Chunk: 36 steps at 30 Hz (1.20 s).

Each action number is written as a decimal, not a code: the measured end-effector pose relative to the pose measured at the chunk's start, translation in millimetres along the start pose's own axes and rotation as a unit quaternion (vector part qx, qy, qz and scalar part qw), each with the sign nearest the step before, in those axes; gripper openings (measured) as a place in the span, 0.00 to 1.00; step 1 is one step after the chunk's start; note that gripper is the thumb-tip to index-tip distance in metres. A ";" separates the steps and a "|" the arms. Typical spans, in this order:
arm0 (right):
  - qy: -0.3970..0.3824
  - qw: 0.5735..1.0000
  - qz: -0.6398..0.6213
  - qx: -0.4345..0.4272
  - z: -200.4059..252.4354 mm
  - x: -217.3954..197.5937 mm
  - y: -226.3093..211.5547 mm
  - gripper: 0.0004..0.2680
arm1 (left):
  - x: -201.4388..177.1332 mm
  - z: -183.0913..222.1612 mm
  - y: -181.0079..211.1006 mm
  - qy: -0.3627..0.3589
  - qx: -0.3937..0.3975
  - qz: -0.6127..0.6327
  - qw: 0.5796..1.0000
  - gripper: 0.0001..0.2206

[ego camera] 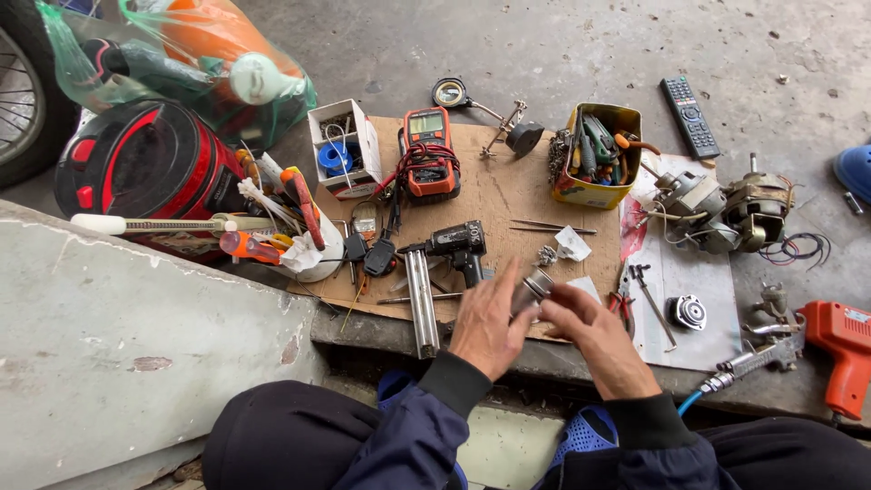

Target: Disassembling and cleaning a small mechanical component using hand tools

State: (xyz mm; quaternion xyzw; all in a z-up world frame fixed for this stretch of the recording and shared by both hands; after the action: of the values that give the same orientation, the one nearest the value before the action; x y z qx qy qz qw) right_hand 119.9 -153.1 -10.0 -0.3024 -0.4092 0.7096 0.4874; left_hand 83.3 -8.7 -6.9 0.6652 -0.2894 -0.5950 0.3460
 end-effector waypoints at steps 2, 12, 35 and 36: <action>0.000 1.000 -0.004 -0.015 -2.9 3.0 4.3 0.19 | 6.7 3.6 -1.0 0.024 0.028 -0.009 0.999 0.42; 0.050 0.996 -0.029 -0.074 -6.7 1.8 -4.2 0.08 | -21.0 14.7 9.0 0.104 0.055 0.017 0.993 0.46; 0.201 0.922 -0.318 -0.097 -44.6 -101.7 31.4 0.07 | 68.1 -22.9 -211.3 0.040 -0.406 -0.097 0.908 0.29; 0.203 0.926 -0.303 -0.092 -42.1 -99.4 28.5 0.07 | 67.9 -22.5 -215.6 0.047 -0.410 -0.092 0.906 0.26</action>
State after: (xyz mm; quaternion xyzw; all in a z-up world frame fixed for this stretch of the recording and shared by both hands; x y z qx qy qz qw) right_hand 176.1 -239.7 -52.3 -0.3453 -0.4371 0.4103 0.7220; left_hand 108.2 67.6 -219.3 0.5154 0.0586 -0.6587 0.5450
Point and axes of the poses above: each hand's wrist, its own z-axis away from the middle knuckle, its own x-axis out of the palm, y = z × x, the point moved 10 cm from there along -z, towards the middle knuckle
